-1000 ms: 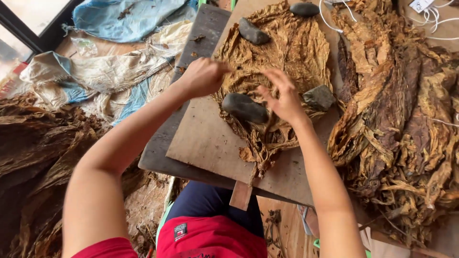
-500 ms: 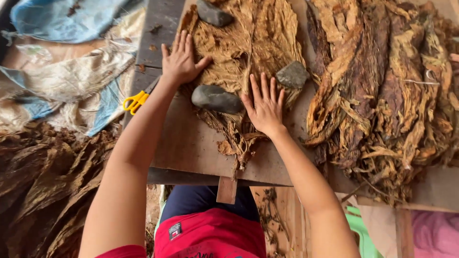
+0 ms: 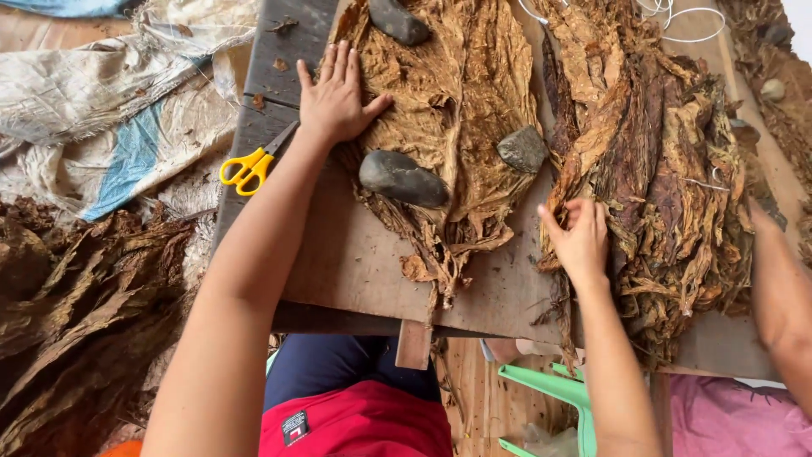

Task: Smoothing out large dried tobacco leaves on a wooden board and using stones as weights to keep them flat.

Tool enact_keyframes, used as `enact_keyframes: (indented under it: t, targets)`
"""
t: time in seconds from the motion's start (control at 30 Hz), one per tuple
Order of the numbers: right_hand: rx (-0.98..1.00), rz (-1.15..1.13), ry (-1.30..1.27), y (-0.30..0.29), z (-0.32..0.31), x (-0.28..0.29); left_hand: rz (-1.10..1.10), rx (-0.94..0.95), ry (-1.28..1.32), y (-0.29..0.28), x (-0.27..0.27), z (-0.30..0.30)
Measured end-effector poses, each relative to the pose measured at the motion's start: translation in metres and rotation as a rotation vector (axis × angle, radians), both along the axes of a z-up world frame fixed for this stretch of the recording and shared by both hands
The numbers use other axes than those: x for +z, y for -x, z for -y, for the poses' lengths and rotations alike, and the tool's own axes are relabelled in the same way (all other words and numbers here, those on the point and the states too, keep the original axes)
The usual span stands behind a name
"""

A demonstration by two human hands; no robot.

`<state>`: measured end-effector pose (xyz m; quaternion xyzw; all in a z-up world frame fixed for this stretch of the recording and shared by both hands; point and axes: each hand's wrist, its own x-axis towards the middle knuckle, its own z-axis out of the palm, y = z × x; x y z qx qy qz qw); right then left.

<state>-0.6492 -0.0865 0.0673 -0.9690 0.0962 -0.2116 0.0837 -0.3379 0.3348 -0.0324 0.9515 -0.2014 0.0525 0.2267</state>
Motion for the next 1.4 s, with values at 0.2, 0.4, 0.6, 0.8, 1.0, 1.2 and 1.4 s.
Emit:
enact_keyframes:
  t: [0.2, 0.4, 0.6, 0.8, 1.0, 1.2, 1.4]
  targets:
    - [-0.281, -0.415, -0.225, 0.006, -0.015, 0.064, -0.023, 0.004, -0.014, -0.001, 0.003, 0.005]
    - [-0.084, 0.141, -1.090, 0.013, 0.058, 0.134, -0.003, -0.010, 0.011, -0.001, -0.001, 0.005]
    - [0.021, 0.436, -1.676, 0.032, 0.111, 0.174, 0.018, -0.016, 0.010, -0.001, 0.001, 0.004]
    - [0.084, -0.278, -0.957, 0.032, 0.126, 0.156, -0.017, -0.025, -0.009, 0.003, 0.009, 0.000]
    - [-0.290, 0.038, -0.218, -0.015, 0.139, 0.113, -0.045, -0.019, -0.036, -0.001, 0.004, 0.001]
    - [-0.397, -0.034, -0.118, -0.049, 0.176, 0.079, -0.073, -0.001, -0.059, 0.000, 0.013, -0.002]
    - [-0.684, -0.051, -0.244, -0.043, 0.246, 0.058, -0.056, -0.006, -0.062, 0.003, 0.012, -0.001]
